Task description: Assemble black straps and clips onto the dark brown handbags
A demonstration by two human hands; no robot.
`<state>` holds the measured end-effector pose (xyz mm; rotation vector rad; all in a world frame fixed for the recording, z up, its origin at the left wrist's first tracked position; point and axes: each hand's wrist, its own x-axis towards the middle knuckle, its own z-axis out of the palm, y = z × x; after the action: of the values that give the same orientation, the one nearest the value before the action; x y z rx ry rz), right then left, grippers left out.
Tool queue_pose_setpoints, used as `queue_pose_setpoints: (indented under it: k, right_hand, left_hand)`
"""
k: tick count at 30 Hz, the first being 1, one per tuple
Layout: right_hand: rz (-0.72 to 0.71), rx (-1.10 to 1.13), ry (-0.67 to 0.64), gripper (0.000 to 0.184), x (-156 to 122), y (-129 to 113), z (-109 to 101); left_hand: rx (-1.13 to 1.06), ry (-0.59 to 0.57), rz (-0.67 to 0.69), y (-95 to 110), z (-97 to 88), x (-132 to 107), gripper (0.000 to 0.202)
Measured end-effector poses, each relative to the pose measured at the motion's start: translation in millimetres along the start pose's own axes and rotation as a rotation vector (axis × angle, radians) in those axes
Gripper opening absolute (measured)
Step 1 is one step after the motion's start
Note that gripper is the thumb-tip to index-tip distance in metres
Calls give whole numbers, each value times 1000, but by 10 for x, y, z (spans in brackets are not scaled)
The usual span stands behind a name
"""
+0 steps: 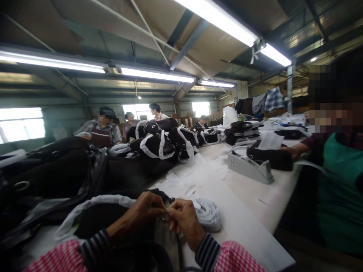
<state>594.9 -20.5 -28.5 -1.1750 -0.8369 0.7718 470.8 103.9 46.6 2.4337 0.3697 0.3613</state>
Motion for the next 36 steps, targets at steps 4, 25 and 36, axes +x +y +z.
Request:
queue_pose_setpoints:
  k: [4, 25, 36]
  right_hand:
    - [4, 12, -2, 52, 7, 3, -22]
    - [-90, -233, 5, 29, -40, 46, 74]
    - [35, -44, -135, 38, -20, -5, -10]
  left_hand:
    - [-114, -81, 45, 11, -7, -22, 27]
    - [-125, -86, -14, 22, 98, -107, 21]
    - [-313, -99, -179, -95, 193, -91, 21]
